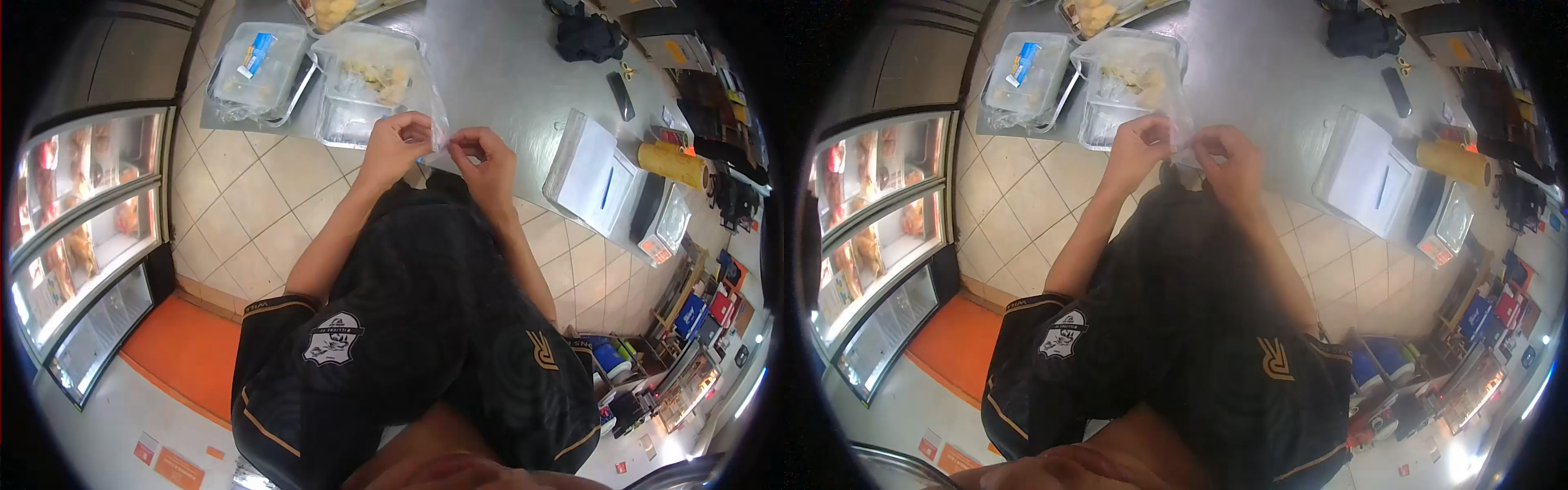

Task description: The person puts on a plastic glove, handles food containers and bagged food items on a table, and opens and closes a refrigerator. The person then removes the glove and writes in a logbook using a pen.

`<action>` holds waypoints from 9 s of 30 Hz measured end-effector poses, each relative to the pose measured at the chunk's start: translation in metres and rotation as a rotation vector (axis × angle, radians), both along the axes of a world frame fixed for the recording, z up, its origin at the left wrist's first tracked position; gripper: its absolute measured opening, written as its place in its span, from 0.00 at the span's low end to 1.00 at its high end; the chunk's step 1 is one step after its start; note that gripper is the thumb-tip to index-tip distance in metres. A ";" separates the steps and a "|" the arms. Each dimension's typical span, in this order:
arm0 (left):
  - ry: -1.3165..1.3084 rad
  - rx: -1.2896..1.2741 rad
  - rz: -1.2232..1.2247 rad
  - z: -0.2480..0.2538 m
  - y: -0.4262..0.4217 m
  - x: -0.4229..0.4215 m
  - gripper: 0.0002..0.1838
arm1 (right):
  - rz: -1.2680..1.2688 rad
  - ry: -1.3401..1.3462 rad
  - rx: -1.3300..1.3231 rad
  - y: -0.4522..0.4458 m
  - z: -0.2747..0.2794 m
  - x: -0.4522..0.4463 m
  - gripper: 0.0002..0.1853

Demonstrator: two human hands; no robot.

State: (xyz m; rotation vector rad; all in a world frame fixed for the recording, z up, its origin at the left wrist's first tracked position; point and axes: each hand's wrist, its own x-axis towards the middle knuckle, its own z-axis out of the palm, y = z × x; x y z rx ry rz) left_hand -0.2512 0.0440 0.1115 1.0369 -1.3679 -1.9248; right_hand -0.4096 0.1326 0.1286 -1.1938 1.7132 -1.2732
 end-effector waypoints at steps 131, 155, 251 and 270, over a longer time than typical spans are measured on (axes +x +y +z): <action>-0.193 -0.921 0.030 -0.052 0.026 -0.248 0.06 | -0.005 -1.359 -0.273 -0.058 -0.105 -0.213 0.51; -0.250 -0.500 -0.215 -0.052 0.021 -0.198 0.07 | 0.315 -1.333 0.157 -0.071 -0.101 -0.181 0.52; -0.282 -1.020 -0.338 -0.184 -0.102 -0.110 0.12 | -0.722 0.557 0.400 -0.037 -0.192 -0.110 0.14; -0.364 -0.923 -0.394 -0.167 -0.092 -0.102 0.17 | -0.139 0.923 0.428 -0.059 -0.208 -0.071 0.20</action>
